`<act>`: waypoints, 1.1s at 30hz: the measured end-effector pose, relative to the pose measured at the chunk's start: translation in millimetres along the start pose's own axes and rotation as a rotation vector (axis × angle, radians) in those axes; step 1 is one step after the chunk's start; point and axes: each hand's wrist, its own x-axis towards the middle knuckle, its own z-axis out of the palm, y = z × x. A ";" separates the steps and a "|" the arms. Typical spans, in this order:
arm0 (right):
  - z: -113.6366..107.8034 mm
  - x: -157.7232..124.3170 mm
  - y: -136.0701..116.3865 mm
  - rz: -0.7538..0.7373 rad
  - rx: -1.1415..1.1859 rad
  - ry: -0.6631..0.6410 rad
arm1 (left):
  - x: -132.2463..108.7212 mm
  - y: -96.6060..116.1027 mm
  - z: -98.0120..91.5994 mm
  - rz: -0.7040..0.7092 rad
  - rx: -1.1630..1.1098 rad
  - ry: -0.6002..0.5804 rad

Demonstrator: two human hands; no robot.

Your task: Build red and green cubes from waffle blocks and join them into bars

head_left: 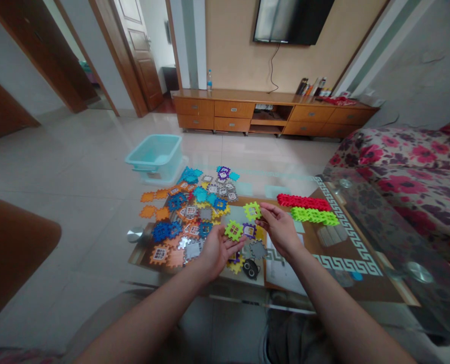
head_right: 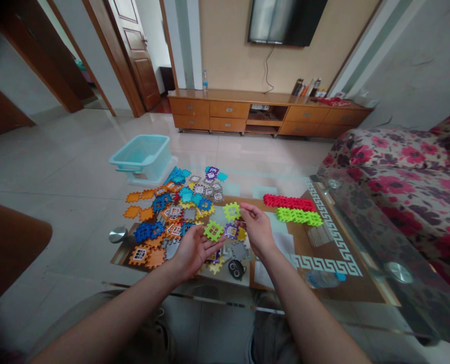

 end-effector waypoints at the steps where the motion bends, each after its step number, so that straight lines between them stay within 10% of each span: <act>1: 0.5 -1.4 -2.3 0.032 0.040 -0.015 | 0.1 0.7 0.4 0.005 -0.004 -0.007; 18: 2.1 -15.1 -16.4 0.261 -0.017 -0.168 | 16.4 -5.9 -10.8 0.277 0.283 -0.073; 33: 0.4 -14.9 -11.7 0.006 -0.381 -0.233 | 14.8 -2.7 -7.7 0.321 0.337 -0.214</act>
